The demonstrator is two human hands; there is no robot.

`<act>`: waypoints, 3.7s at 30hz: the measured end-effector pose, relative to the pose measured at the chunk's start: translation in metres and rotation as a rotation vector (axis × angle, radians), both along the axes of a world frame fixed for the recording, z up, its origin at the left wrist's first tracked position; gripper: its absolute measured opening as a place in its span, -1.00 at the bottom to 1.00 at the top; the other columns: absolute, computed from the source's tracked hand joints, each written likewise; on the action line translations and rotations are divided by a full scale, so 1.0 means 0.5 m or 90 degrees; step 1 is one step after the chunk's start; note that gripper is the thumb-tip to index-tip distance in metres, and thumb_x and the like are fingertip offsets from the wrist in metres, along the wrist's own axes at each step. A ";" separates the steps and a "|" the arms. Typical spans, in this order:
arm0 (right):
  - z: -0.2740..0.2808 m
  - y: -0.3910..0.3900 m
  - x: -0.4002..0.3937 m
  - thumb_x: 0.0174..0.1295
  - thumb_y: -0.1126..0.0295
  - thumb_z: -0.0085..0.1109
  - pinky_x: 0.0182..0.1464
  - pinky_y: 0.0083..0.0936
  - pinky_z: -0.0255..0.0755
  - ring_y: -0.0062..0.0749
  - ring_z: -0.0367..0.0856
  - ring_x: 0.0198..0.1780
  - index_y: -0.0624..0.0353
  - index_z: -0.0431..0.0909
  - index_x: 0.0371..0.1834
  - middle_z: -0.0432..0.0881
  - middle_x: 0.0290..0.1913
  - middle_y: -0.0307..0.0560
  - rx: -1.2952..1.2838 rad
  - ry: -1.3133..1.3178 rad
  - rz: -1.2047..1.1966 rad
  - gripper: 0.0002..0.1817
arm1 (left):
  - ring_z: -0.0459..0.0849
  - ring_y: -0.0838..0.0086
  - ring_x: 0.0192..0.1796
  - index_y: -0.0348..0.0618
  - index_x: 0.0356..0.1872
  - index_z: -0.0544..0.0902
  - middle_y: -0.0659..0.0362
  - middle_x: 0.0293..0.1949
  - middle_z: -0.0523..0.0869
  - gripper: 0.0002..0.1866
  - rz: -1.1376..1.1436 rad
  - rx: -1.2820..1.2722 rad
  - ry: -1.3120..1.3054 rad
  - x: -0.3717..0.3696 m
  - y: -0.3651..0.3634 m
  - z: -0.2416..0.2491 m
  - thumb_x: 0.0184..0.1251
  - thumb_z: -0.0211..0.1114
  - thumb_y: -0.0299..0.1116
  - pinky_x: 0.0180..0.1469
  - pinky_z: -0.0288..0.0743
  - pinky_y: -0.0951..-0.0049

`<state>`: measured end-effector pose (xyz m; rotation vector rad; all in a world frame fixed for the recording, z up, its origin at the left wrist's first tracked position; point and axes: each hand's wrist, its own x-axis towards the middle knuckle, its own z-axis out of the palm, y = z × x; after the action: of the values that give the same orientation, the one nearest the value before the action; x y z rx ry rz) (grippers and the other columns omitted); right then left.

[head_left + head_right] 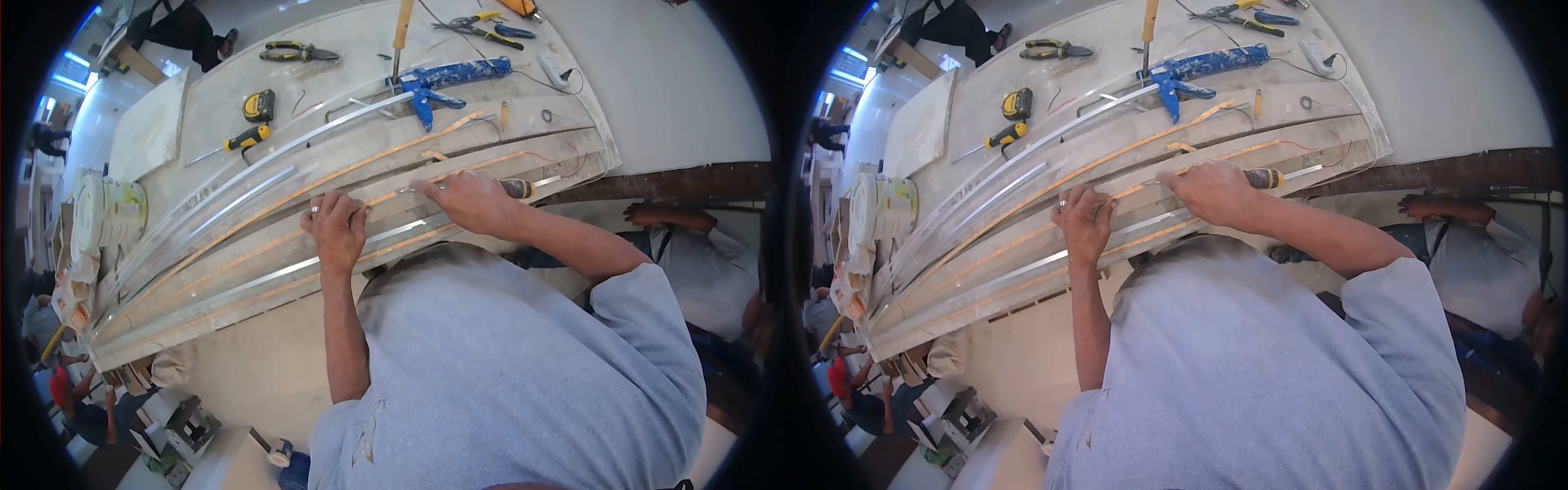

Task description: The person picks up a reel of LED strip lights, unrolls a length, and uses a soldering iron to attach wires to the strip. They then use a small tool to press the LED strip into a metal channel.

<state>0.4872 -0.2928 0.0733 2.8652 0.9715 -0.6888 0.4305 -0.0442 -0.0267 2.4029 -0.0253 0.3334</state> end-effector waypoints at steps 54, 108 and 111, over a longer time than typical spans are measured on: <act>-0.046 -0.200 -0.001 0.36 0.51 0.04 -0.09 -0.10 0.67 -0.03 0.72 -0.04 -0.29 0.19 0.70 0.66 -0.13 0.03 -0.019 -0.078 -0.027 -0.19 | 0.60 0.32 -0.01 0.05 -0.20 0.80 0.30 -0.17 0.67 -0.84 -0.143 0.103 -0.088 0.070 -0.148 0.005 0.19 0.52 -0.32 0.15 0.27 0.11; 0.001 -0.376 -0.003 0.31 0.52 0.09 -0.14 -0.02 0.61 0.06 0.75 -0.14 -0.04 0.66 0.29 0.75 -0.20 0.09 0.207 0.035 -0.187 -0.52 | 0.57 0.23 0.07 0.02 -0.04 0.74 0.18 -0.05 0.66 -0.72 -0.187 0.092 -0.023 0.102 -0.267 0.068 0.21 0.50 -0.34 0.25 0.23 0.05; -0.002 -0.390 0.061 0.28 0.52 0.09 -0.12 0.03 0.61 0.06 0.76 -0.09 -0.12 0.65 0.32 0.78 -0.14 0.06 0.178 0.087 -0.125 -0.47 | 0.57 0.25 0.05 0.02 -0.07 0.72 0.22 -0.06 0.65 -0.73 -0.172 0.080 -0.001 0.103 -0.269 0.042 0.19 0.48 -0.39 0.25 0.23 0.05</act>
<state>0.5178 -0.4880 0.0724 3.2286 0.8716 -0.8348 0.4821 -0.1790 -0.0058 2.4828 -0.3791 0.2121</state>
